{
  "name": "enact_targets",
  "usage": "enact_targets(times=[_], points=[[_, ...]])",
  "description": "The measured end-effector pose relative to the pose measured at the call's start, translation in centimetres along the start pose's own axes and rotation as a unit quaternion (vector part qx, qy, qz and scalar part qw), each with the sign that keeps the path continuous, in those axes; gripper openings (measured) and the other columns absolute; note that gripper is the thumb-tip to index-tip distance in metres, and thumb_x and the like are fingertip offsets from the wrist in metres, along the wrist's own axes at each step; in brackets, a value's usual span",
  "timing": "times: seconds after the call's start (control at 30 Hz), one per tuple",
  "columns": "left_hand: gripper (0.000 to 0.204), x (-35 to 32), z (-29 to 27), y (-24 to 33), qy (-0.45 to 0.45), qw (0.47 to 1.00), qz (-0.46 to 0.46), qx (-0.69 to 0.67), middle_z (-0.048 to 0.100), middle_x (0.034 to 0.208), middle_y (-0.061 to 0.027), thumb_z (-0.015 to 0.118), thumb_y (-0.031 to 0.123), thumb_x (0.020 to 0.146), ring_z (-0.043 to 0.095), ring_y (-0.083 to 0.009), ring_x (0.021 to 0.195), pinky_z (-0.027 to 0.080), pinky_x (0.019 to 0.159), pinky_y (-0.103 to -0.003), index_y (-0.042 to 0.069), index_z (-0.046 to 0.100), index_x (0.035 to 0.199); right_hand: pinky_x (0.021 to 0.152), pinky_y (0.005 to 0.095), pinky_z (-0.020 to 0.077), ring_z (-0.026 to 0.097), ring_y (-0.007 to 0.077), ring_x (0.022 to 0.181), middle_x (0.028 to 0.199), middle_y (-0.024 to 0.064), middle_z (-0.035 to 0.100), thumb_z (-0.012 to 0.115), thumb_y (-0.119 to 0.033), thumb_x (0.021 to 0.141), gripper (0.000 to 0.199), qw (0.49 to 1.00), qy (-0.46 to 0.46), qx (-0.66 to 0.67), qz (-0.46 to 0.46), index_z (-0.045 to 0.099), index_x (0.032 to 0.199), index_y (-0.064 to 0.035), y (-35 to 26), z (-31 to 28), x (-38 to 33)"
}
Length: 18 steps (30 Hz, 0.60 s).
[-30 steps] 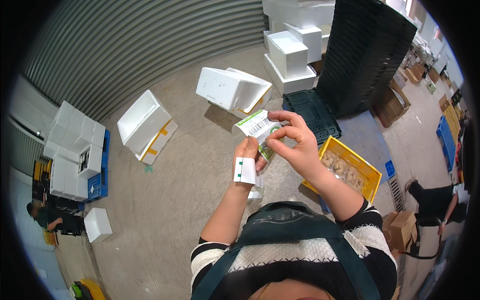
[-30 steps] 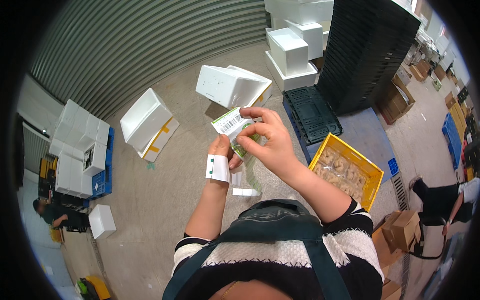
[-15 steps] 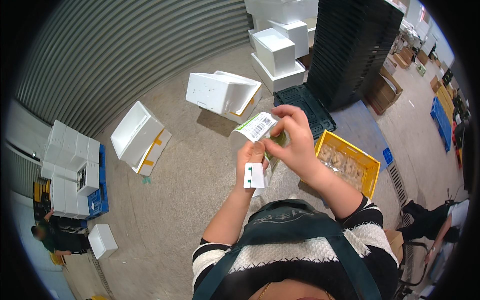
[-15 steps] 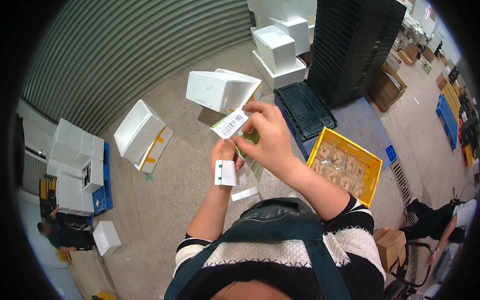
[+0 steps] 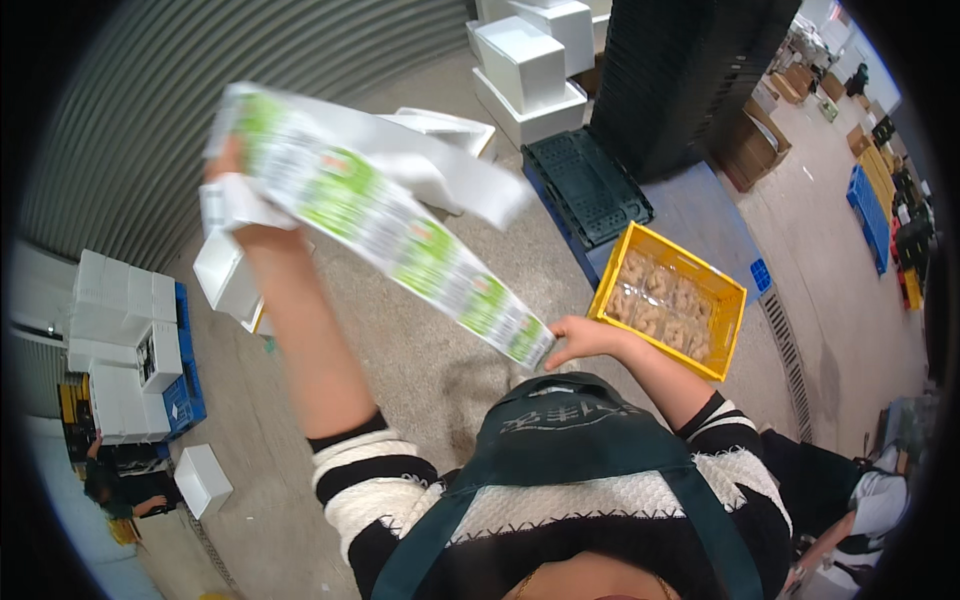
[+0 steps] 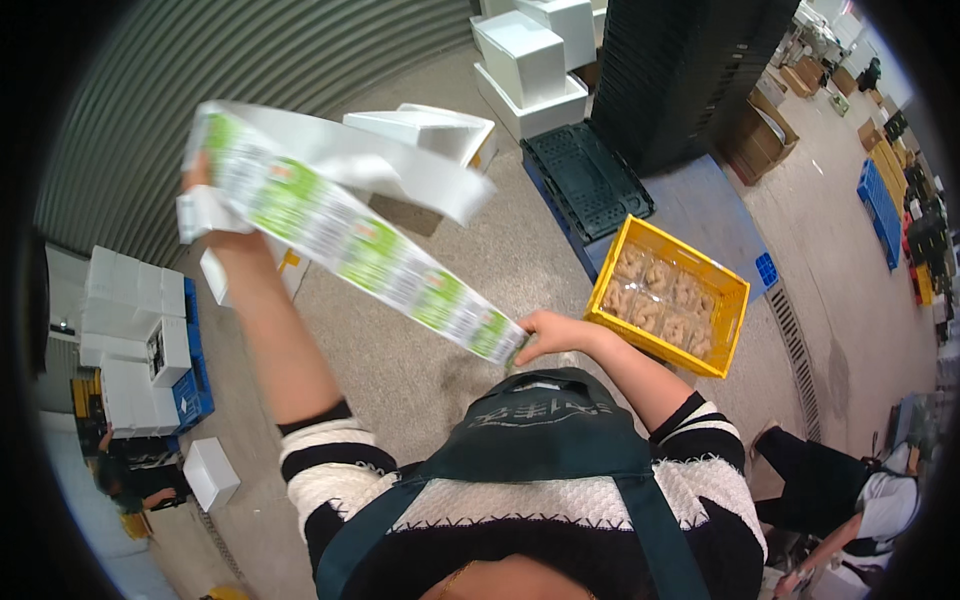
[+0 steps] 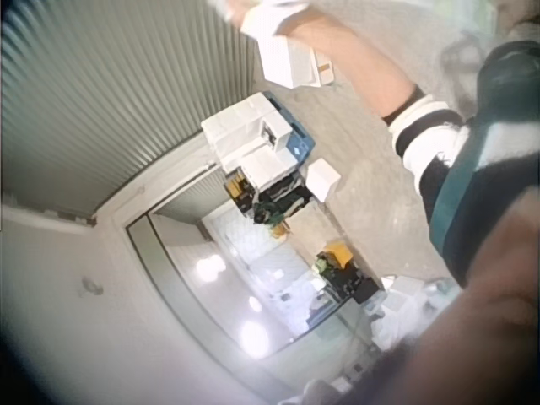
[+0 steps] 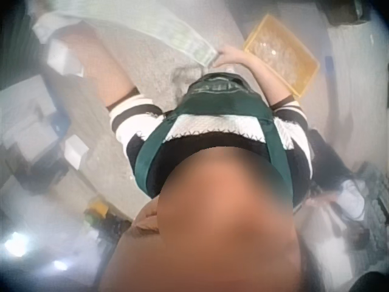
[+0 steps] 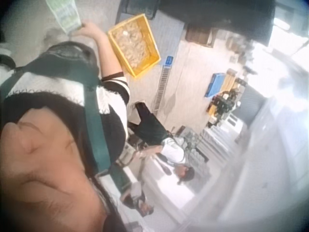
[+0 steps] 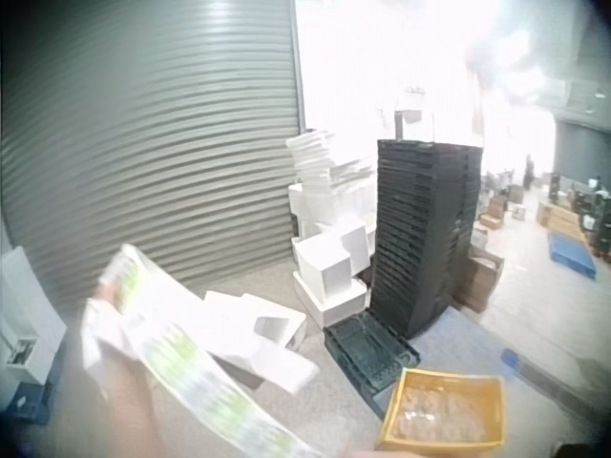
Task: The person cuts sheets of stickers with scissors, peels individual labels from a roll, and handles printed label strips.
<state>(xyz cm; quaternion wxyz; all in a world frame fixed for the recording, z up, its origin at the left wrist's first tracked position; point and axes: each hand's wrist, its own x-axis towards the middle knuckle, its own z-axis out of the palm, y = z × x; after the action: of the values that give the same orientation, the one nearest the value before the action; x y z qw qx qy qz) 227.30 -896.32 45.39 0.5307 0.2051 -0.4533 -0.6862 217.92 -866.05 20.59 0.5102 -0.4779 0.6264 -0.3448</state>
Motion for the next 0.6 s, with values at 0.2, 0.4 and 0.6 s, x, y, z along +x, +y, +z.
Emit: enact_targets(times=[0.2, 0.4, 0.6], points=[[0.047, 9.4, -13.6, -3.0, 0.196, 0.980, -0.004, 0.014, 0.055, 0.076, -0.0041, 0.039, 0.048, 0.088, 0.045, -0.0116, 0.055, 0.041, 0.050, -0.024, 0.004, 0.055, 0.093, 0.066, 0.0292, 0.0442, 0.058, 0.0124, 0.073, 0.081, 0.0077, 0.064, 0.068, -0.027, 0.072, 0.031, 0.993, -0.072, -0.005, 0.096, 0.063, 0.091, -0.0035, 1.8, 0.3, -3.3], [0.064, -8.0, -20.3, -25.4, -0.196, 0.877, -0.428, 0.098, 0.048, 0.121, -0.0151, 0.049, 0.039, 0.082, 0.049, -0.0278, 0.107, 0.037, 0.094, -0.039, 0.000, 0.032, 0.129, 0.066, 0.0274, 0.0515, 0.061, 0.0135, 0.077, 0.090, 0.0074, 0.062, 0.059, -0.013, 0.080, 0.030, 0.895, 0.265, 0.356, 0.033, 0.052, 0.107, -0.0014, -8.5, -6.5, 0.9], [0.047, -18.9, -7.0, -23.2, -0.548, 0.710, -0.389, 0.210, 0.061, 0.093, -0.0129, 0.058, 0.009, 0.073, 0.057, -0.0110, 0.065, 0.046, 0.058, -0.022, 0.002, 0.048, 0.119, 0.059, 0.0262, 0.0520, 0.062, 0.0125, 0.068, 0.083, 0.0082, 0.062, 0.054, -0.014, 0.084, 0.017, 0.834, 0.366, 0.413, -0.005, 0.054, 0.095, 0.0001, -9.6, -11.1, 4.9]])
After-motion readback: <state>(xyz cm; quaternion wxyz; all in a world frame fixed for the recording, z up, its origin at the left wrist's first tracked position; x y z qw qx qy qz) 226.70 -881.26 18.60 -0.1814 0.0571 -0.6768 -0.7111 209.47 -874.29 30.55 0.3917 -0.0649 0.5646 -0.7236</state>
